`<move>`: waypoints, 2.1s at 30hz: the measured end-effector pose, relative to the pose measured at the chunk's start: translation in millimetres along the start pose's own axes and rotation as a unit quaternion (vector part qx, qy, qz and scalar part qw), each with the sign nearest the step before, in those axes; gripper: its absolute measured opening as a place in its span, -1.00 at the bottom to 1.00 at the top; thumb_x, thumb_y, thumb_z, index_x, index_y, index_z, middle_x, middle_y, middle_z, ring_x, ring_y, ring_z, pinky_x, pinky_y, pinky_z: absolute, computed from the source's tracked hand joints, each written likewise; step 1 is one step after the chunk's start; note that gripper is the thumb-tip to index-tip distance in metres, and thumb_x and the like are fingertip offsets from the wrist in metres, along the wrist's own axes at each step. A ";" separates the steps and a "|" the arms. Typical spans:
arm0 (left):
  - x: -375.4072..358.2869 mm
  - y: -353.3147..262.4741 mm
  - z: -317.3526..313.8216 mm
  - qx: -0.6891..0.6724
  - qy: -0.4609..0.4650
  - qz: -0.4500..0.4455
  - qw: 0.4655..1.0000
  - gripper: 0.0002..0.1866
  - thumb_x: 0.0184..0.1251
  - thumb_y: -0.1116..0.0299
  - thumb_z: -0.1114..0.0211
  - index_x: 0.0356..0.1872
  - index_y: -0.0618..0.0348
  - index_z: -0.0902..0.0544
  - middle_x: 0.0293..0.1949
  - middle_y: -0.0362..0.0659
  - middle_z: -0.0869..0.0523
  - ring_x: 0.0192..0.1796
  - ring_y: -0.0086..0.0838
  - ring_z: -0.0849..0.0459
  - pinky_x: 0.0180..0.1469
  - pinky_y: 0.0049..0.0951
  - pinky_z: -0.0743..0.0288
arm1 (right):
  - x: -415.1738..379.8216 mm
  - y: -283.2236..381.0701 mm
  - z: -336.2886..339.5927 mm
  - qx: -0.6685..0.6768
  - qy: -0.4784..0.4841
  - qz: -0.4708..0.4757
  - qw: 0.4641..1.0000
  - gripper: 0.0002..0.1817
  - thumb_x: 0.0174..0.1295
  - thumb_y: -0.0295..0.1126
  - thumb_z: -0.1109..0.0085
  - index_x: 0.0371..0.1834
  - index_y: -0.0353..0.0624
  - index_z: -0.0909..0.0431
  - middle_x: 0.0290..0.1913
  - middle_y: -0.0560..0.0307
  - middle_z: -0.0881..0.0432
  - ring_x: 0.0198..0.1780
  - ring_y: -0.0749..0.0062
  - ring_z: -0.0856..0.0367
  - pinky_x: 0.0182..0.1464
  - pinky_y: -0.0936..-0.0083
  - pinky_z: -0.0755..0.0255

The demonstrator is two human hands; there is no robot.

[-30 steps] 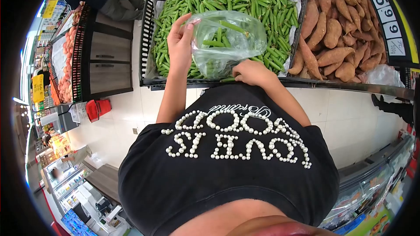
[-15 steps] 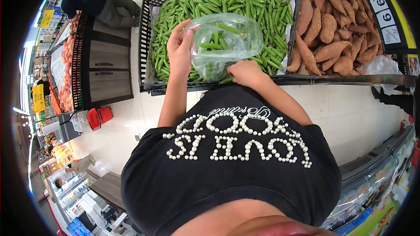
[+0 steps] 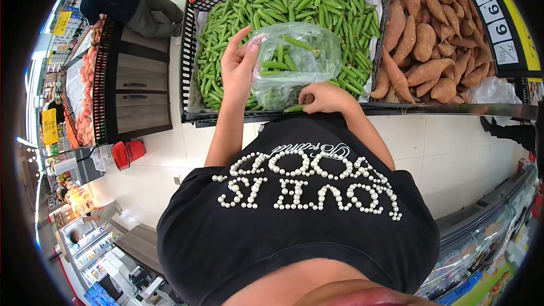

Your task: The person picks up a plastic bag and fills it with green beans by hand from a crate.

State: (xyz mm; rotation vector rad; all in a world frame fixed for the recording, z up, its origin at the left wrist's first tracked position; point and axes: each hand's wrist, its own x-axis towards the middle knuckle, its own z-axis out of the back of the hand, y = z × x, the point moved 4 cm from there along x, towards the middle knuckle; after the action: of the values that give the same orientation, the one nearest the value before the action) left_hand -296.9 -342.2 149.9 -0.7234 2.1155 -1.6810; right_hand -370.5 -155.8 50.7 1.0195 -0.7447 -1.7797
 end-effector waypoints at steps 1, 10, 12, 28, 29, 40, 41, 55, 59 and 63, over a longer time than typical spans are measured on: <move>1.0 1.0 0.2 0.004 0.000 -0.002 1.000 -0.56 0.42 0.54 -0.16 0.31 0.24 -0.41 -0.18 -0.20 -0.72 -0.41 -0.83 -0.43 -0.41 -0.75 -0.25 | -2.9 0.5 3.3 0.013 -0.027 0.013 0.999 -0.67 -0.13 -0.30 -0.32 -0.24 -0.18 -0.69 -0.30 -0.05 -0.71 -0.23 0.14 -0.68 -0.11 0.34 -0.52; 1.8 3.5 -0.9 0.008 -0.001 0.001 1.000 -0.58 0.42 0.54 -0.15 0.28 0.25 -0.43 -0.37 -0.33 -0.66 -0.52 -0.85 -0.28 -0.51 -0.72 -0.08 | -50.7 31.8 72.6 0.486 -0.141 0.304 0.807 -0.75 0.03 -0.50 -0.38 -0.18 -0.25 -0.65 -0.35 0.24 -0.66 -0.40 0.79 -0.45 -0.41 0.77 -0.27; -0.4 -1.0 -9.6 0.005 -0.012 0.008 1.000 -0.59 0.42 0.53 -0.15 0.27 0.25 -0.44 -0.41 -0.35 -0.63 -0.53 -0.84 -0.25 -0.51 -0.71 -0.06 | -43.8 25.1 92.1 0.359 -0.168 0.246 0.884 -0.75 0.05 -0.48 -0.36 -0.17 -0.23 -0.66 -0.29 0.19 -0.66 -0.43 0.80 -0.40 -0.42 0.78 -0.26; 1.7 18.8 8.1 -0.102 -0.097 0.071 0.987 -0.87 0.44 0.38 -0.21 -0.10 0.18 -0.57 -0.42 -0.35 -0.63 -0.51 -0.79 -0.42 -0.51 -0.70 -0.29 | -16.7 -28.6 82.0 0.134 -0.352 -0.078 0.923 -0.64 0.30 -0.10 -0.16 -0.38 -0.24 -0.51 -0.48 0.10 -0.56 -0.42 0.31 -0.55 -0.28 0.38 -0.43; 5.6 23.2 14.8 -0.129 -0.090 0.074 0.985 -0.90 0.45 0.36 -0.21 -0.16 0.14 -0.57 -0.43 -0.36 -0.62 -0.51 -0.78 -0.43 -0.51 -0.69 -0.31 | -12.9 -21.9 82.2 0.230 -0.353 -0.044 0.906 -0.65 0.35 -0.14 -0.11 -0.40 -0.24 -0.51 -0.54 0.14 -0.53 -0.44 0.39 -0.53 -0.30 0.43 -0.41; -16.1 -65.2 -12.1 -0.211 0.097 -0.008 0.973 -0.81 0.56 0.27 -0.02 -0.24 0.12 -0.49 -0.74 -0.38 -0.32 -0.77 -0.73 -0.18 -0.72 -0.62 0.03 | -48.3 126.8 119.4 0.479 -0.317 0.313 0.756 -0.66 0.52 -0.25 0.15 -0.42 -0.20 -0.35 -0.56 0.15 -0.44 -0.48 0.38 -0.44 -0.32 0.47 -0.36; -15.9 -55.8 -8.4 -0.168 0.068 -0.013 0.983 -0.82 0.55 0.28 -0.03 -0.25 0.12 -0.48 -0.74 -0.39 -0.32 -0.79 -0.73 -0.17 -0.73 -0.63 0.01 | -42.6 125.1 112.7 0.499 -0.334 0.283 0.748 -0.67 0.51 -0.25 0.12 -0.44 -0.17 -0.35 -0.64 0.21 -0.37 -0.59 0.46 -0.36 -0.45 0.52 -0.29; -49.1 -101.1 -5.4 0.172 -0.112 -0.388 0.899 -0.89 0.32 0.54 -0.20 -0.19 0.24 -0.47 -0.57 -0.22 -0.50 -0.52 -0.50 -0.47 -0.47 -0.48 -0.40 | -76.9 133.6 79.9 0.080 -0.601 0.268 0.749 -0.62 0.17 -0.32 -0.31 0.01 -0.18 -0.48 -0.03 -0.06 -0.46 -0.10 0.32 -0.51 -0.06 0.45 -0.40; -62.9 -132.0 -45.3 0.341 0.186 -0.408 0.826 -0.95 0.08 0.64 -0.32 -0.44 0.30 -0.64 -0.36 0.00 -0.64 -0.33 -0.19 -0.65 -0.22 -0.37 -0.55 | -65.5 147.7 76.8 -0.124 -0.475 0.141 0.860 -0.42 0.06 -0.37 -0.34 0.21 -0.12 -0.45 0.23 -0.26 -0.34 0.16 -0.07 -0.45 0.20 0.28 -0.35; -10.5 -58.9 -33.7 0.575 0.251 -0.232 0.744 -0.47 0.01 0.42 -0.43 0.10 0.15 -0.55 0.02 0.06 -0.64 0.10 -0.07 -0.58 0.12 -0.19 -0.46 | -25.4 99.7 61.0 0.024 -0.404 0.085 0.911 -0.53 0.04 -0.61 -0.09 0.11 -0.25 -0.52 0.09 -0.18 -0.47 0.01 -0.01 -0.54 -0.01 0.33 -0.46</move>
State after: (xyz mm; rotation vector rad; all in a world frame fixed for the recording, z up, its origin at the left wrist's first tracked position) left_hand -296.7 -319.3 214.6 -0.3733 0.6410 -3.1555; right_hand -376.7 -168.1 169.5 0.1826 -1.3332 -2.0209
